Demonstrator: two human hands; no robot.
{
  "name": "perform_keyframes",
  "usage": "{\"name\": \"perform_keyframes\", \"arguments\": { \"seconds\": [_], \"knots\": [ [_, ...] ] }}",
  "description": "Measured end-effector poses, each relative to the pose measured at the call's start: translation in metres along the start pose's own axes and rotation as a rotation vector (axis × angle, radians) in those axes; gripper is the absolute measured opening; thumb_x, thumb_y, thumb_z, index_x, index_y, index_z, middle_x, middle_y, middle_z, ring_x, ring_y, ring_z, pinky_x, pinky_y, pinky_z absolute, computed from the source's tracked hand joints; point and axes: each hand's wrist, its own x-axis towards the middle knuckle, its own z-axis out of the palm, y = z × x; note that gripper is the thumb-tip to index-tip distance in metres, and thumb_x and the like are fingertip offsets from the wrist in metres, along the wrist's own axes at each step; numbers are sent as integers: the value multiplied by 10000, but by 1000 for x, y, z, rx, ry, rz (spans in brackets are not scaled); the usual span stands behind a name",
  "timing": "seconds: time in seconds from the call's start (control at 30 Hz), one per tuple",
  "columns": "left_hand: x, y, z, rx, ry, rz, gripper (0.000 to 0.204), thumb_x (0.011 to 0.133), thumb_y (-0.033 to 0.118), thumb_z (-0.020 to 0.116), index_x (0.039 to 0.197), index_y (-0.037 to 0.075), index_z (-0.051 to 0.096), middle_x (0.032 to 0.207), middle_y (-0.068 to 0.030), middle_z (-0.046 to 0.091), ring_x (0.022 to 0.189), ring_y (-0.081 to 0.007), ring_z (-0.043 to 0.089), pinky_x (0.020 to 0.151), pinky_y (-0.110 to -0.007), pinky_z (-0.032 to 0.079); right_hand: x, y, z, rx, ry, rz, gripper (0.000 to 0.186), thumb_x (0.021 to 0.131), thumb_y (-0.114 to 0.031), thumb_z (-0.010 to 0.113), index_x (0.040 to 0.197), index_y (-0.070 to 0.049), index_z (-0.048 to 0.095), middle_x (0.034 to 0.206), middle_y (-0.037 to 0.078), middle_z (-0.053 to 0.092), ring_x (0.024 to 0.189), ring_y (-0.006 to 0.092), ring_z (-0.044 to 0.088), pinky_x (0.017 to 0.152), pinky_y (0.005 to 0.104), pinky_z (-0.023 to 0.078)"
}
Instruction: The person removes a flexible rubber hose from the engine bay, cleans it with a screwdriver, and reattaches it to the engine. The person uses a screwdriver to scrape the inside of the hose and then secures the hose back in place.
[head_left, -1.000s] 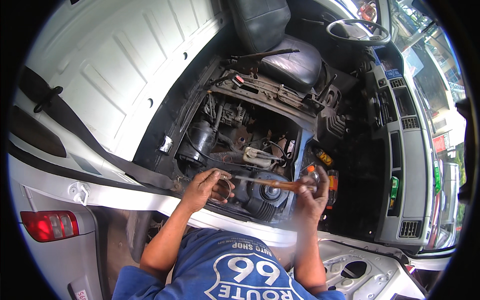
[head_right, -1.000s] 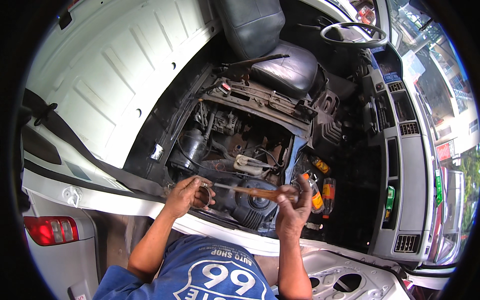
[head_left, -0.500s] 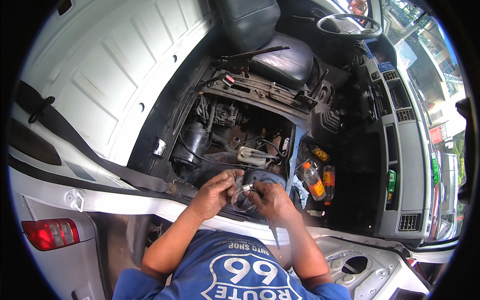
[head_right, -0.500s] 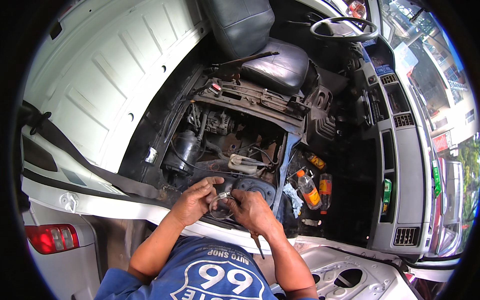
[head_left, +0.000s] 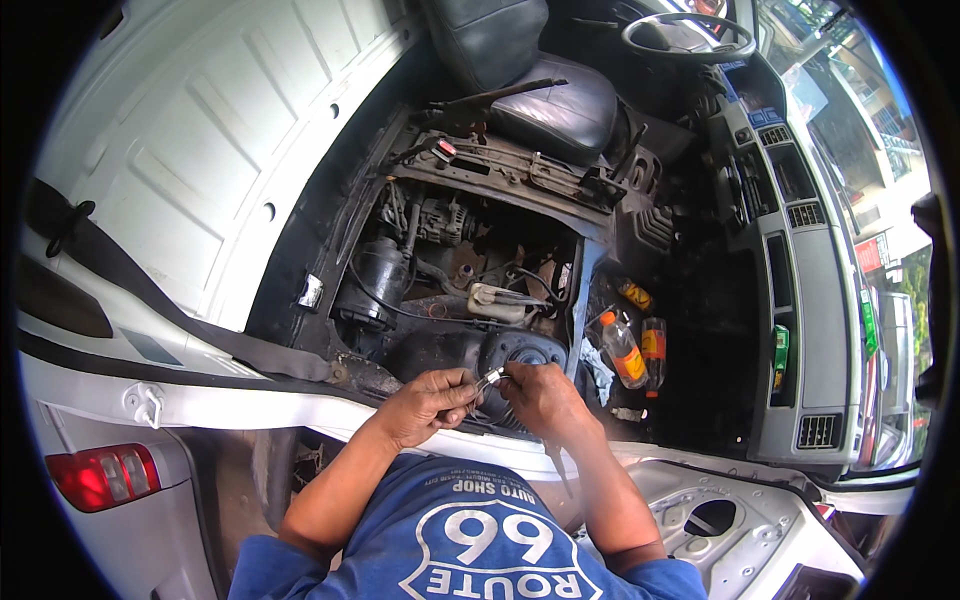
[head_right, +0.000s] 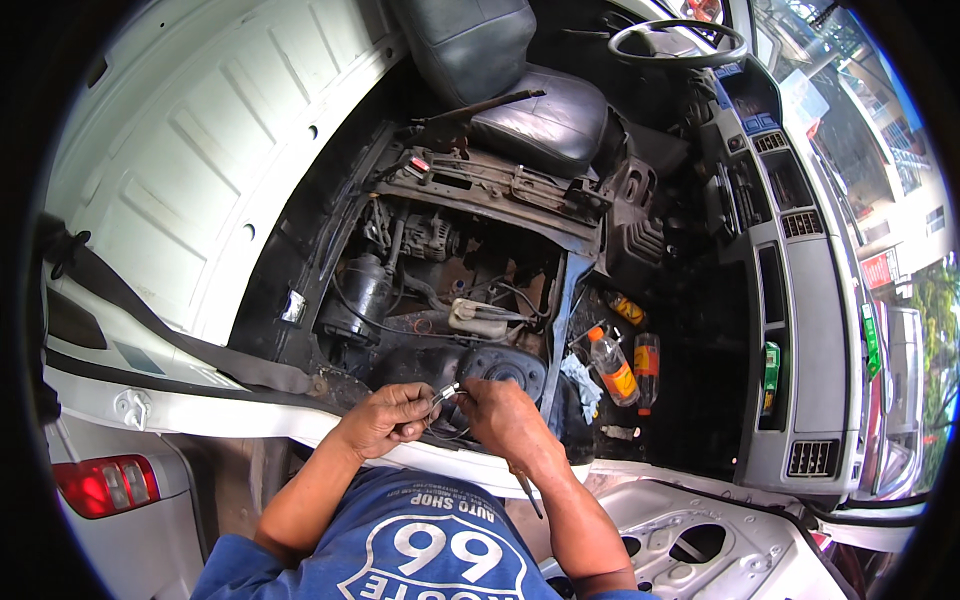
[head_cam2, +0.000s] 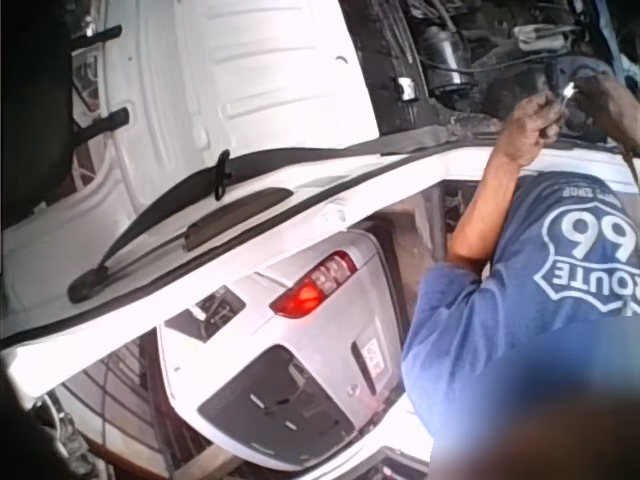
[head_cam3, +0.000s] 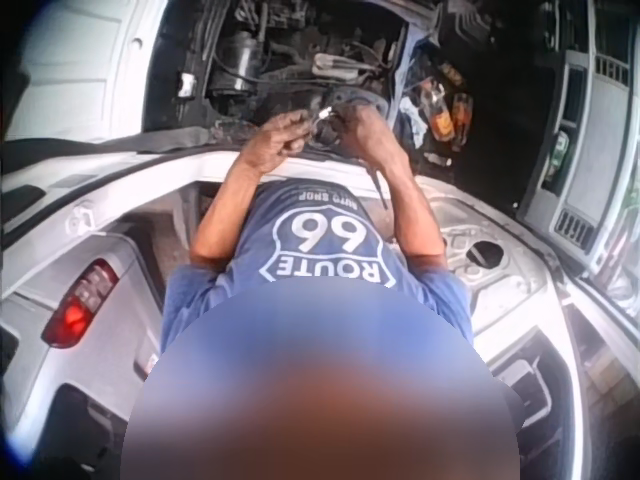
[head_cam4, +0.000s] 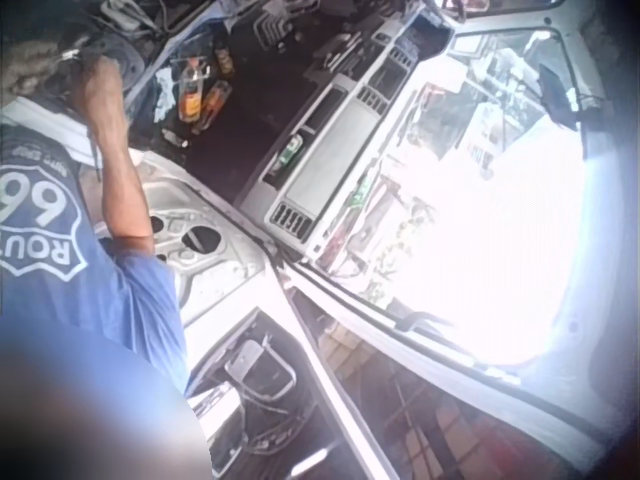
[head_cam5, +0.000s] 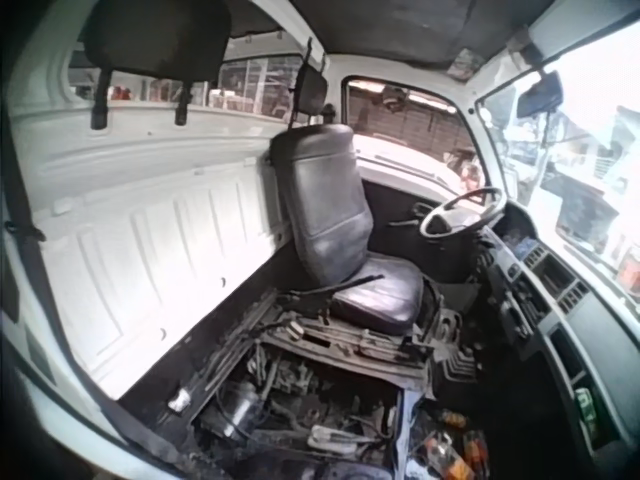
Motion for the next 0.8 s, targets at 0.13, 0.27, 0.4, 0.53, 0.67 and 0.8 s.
{"name": "perform_keyframes", "arguments": {
  "seconds": [0.13, 0.27, 0.4, 0.53, 0.67, 0.8],
  "knots": [
    [-6, -14, -3, 1, 45, -1, 203, 1051, 255, 669, 1032, 54, 649, 864, 19, 561, 658, -39, 475, 553, -186, 348, -3, -2, 5, 42, -12, 18, 225, 1004, -213, 658, 1011, 9, 695, 856, 306, 681, 893, 512, 662, 744, 531, 518],
    [-6, -10, -8, 14, 21, 9, 184, 1066, 251, 636, 1067, 68, 647, 886, 17, 586, 710, -59, 549, 575, -196, 382, -3, -1, -1, 84, -88, 33, 331, 980, -302, 716, 1102, 5, 696, 854, 295, 695, 906, 506, 679, 774, 514, 533],
    [-8, -6, -14, -62, 66, 58, 174, 1072, 256, 612, 1079, 86, 649, 956, 13, 639, 793, -108, 621, 625, -232, 430, -11, 3, -7, 212, -6, -100, 666, 866, -431, 851, 1346, -30, 622, 1027, 231, 740, 1044, 370, 738, 891, 450, 559],
    [-2, -7, -16, 10, 20, 204, 310, 1058, 362, 614, 1211, 92, 613, 1060, -3, 632, 919, -126, 623, 744, -281, 469, -5, 1, 15, 121, 89, -192, 873, 727, -450, 949, 1383, -6, 581, 1163, 219, 726, 1080, 364, 719, 928, 433, 558],
    [15, -20, 5, -47, 170, 450, 471, 1046, 419, 599, 1389, 105, 525, 1283, -71, 634, 1180, -198, 616, 963, -349, 482, 1, -4, 33, 47, 100, -153, 547, 884, -363, 839, 1222, 9, 623, 937, 235, 727, 913, 411, 733, 785, 462, 576],
    [17, -6, 5, -22, 51, 493, 589, 1003, 343, 600, 1516, 106, 435, 1523, -164, 542, 1407, -345, 531, 1188, -473, 421, 5, -16, 47, 109, 116, -288, 377, 932, -282, 789, 1046, 48, 647, 897, 267, 702, 828, 457, 707, 706, 499, 561]
  ]
}}
